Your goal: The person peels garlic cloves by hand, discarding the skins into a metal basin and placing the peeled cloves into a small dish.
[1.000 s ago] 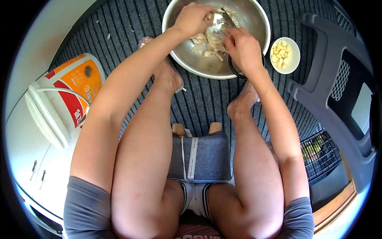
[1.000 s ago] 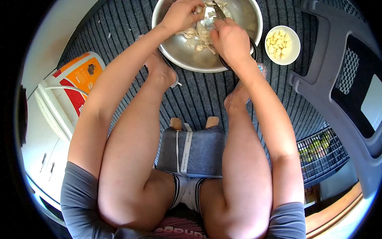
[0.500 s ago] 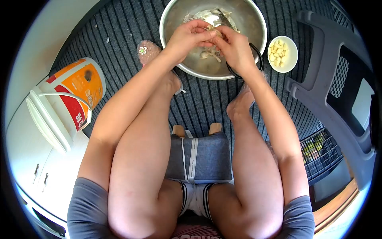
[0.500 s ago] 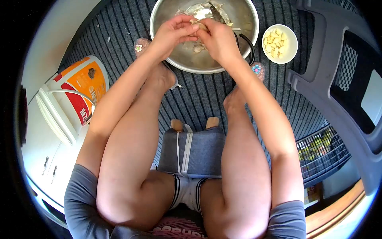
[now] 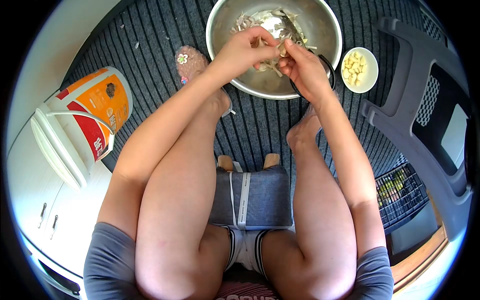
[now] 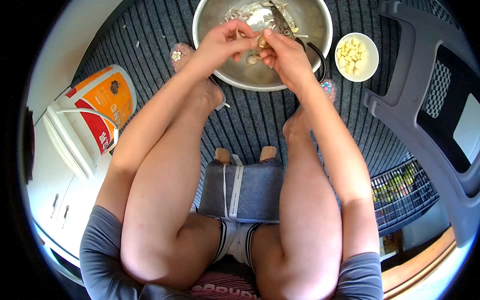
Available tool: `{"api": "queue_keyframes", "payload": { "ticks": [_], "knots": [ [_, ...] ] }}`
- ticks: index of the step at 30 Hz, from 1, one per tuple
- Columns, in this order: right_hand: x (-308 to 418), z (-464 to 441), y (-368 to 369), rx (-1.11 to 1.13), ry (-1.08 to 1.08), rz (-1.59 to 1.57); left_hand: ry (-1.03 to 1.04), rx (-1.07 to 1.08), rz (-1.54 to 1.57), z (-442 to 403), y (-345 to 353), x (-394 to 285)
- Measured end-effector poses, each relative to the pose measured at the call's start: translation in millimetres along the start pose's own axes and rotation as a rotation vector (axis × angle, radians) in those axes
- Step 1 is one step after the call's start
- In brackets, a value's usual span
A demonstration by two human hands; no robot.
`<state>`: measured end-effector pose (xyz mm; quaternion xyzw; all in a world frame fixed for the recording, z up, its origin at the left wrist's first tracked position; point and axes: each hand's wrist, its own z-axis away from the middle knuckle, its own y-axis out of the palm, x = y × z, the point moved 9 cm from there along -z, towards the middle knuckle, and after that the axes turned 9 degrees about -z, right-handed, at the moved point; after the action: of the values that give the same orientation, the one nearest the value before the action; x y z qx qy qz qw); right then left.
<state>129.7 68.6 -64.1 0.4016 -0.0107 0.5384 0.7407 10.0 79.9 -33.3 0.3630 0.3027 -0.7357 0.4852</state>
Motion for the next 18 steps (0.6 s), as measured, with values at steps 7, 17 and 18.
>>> {"api": "queue_keyframes", "payload": {
  "ticks": [7,17,18],
  "knots": [
    [0.6,3.6,-2.5,-0.152,-0.091,0.085,0.427,-0.213,-0.584,15.0,-0.8,-47.4],
    [0.6,4.6,-0.1,-0.188,-0.058,0.196,0.153,-0.220,-0.386,9.0,-6.0,-23.6],
    [10.7,7.1,2.0,-0.213,-0.133,0.296,0.124,-0.222,-0.293,6.6,-7.3,-14.6]
  ]
}}
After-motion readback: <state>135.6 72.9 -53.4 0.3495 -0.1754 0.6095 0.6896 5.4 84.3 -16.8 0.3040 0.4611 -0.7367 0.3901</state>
